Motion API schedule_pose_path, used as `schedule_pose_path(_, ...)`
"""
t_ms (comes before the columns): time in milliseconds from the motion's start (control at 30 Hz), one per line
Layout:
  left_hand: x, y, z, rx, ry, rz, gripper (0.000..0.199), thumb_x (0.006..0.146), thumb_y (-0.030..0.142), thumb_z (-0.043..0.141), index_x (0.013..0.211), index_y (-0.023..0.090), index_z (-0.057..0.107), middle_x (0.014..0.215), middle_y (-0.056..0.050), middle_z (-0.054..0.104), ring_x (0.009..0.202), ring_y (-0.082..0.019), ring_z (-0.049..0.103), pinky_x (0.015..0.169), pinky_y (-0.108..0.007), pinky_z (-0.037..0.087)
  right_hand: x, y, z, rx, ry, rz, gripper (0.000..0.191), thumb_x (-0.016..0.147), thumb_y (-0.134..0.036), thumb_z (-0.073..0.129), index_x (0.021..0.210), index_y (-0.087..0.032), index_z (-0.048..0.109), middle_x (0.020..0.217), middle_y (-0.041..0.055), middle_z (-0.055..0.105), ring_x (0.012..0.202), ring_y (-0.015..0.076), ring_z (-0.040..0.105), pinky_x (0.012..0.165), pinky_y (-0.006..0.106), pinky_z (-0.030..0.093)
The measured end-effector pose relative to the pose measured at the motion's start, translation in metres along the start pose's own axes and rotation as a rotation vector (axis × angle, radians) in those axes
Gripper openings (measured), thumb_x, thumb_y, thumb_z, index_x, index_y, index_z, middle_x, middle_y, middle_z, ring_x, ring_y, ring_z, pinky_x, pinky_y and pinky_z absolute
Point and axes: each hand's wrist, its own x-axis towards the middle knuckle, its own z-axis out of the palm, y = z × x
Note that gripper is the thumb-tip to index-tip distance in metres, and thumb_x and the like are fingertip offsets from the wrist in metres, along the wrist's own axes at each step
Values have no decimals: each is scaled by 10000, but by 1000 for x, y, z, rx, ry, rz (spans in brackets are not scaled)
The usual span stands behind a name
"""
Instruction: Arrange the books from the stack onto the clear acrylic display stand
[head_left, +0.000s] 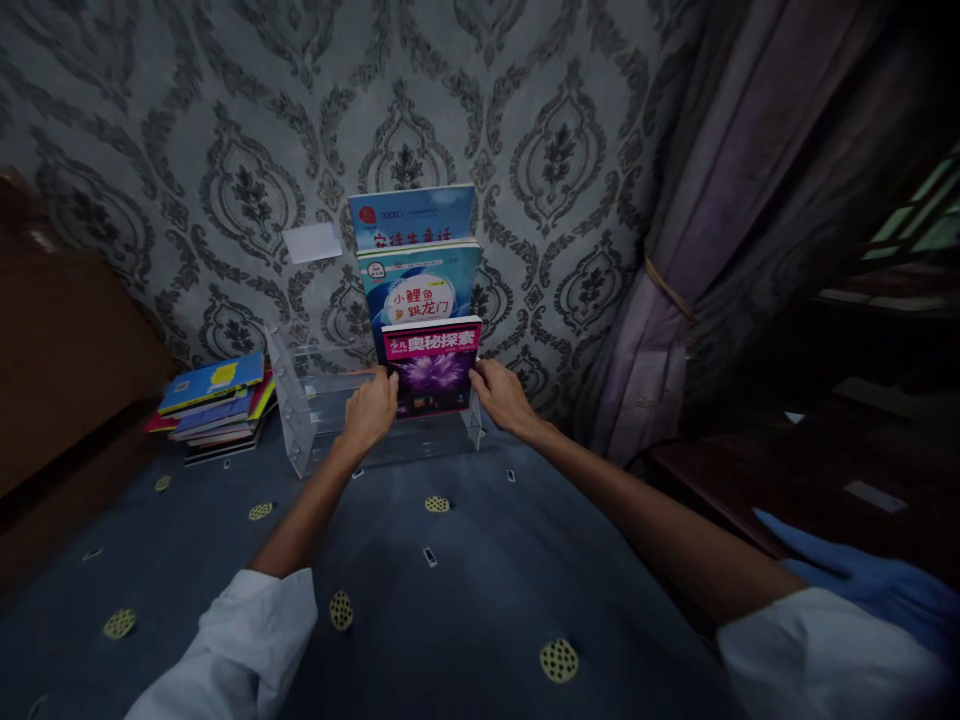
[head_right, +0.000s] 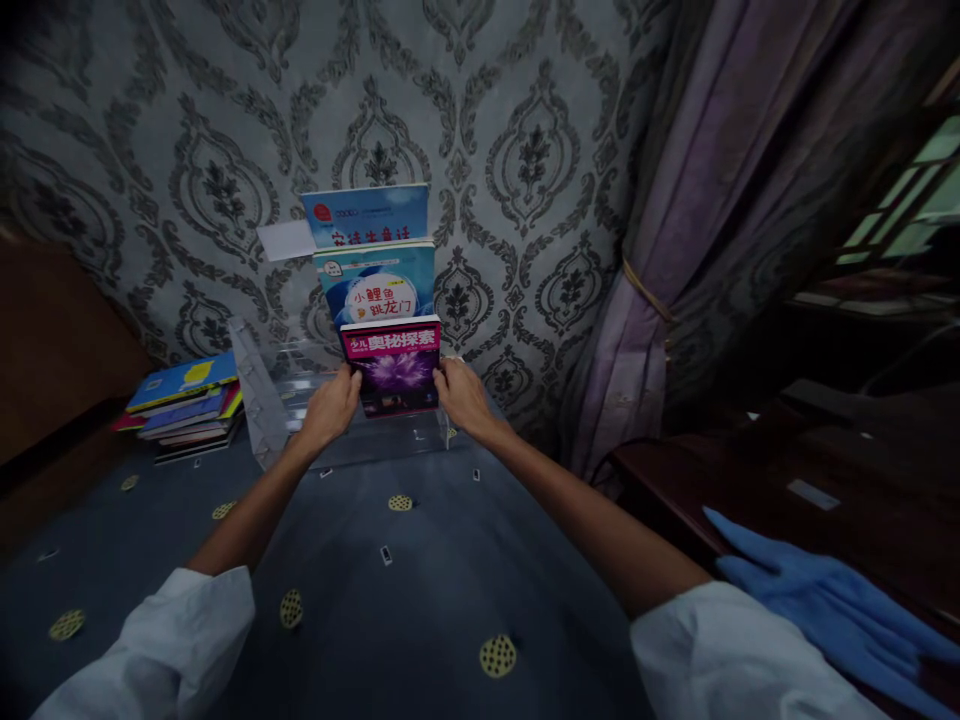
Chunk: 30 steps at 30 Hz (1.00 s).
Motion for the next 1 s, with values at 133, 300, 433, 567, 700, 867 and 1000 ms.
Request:
schedule_pose_path(133,-2,0,-1,-9,-10,1,382,1069,379,234,1218,188,529,1088,-153,728,1050,-307,701,829,-364,503,-5,-2,-1,15,-6,13,225,954,-284,417,987,-182,615,975,128,686,935,265,641,864,395,496)
schedule_pose_path(300,-5,-2,2,-38,-1,16,363,1066,377,283,1258,175,515,1125,-149,720,1082,-294,687,863,-355,498,-13,-2,-1,85,21,7,295,945,-313,434,1116,-165,622,1064,155,703,973,289,654,899,453,513)
schedule_pose_path(433,-13,-10,6,-81,45,96,337,1052,315,366,1323,151,481,1237,-145,678,1163,-260,643,953,-346,476,-34,-6,2,211,88,68,380,919,-342,479,1234,-163,596,1074,153,711,957,301,673,853,477,543)
schedule_pose_path(567,-29,-41,8,-58,150,158,313,1016,221,417,1310,164,507,1317,-130,628,1248,-241,574,1052,-351,425,-75,-24,10,415,46,168,407,944,-416,469,1256,-183,587,1016,127,716,852,274,705,723,418,571)
schedule_pose_path(700,-46,-104,4,-37,302,76,290,1005,196,379,1239,166,547,1258,-124,639,1217,-232,570,1065,-345,410,-124,-51,20,547,-119,233,408,934,-485,482,1197,-213,634,911,80,723,755,238,708,657,361,569)
schedule_pose_path(867,-35,-194,-7,13,487,-214,314,1007,210,288,1201,161,530,1202,-140,630,1159,-236,572,1019,-330,427,-156,-88,34,634,-356,240,408,932,-499,471,1143,-225,687,842,58,734,724,219,704,677,348,584)
schedule_pose_path(1000,5,-235,-6,247,289,-369,320,978,220,357,1236,107,506,1268,-202,592,1228,-299,521,1035,-383,393,-163,-102,45,647,-443,183,389,944,-492,462,1083,-241,726,851,70,741,709,219,711,676,351,596)
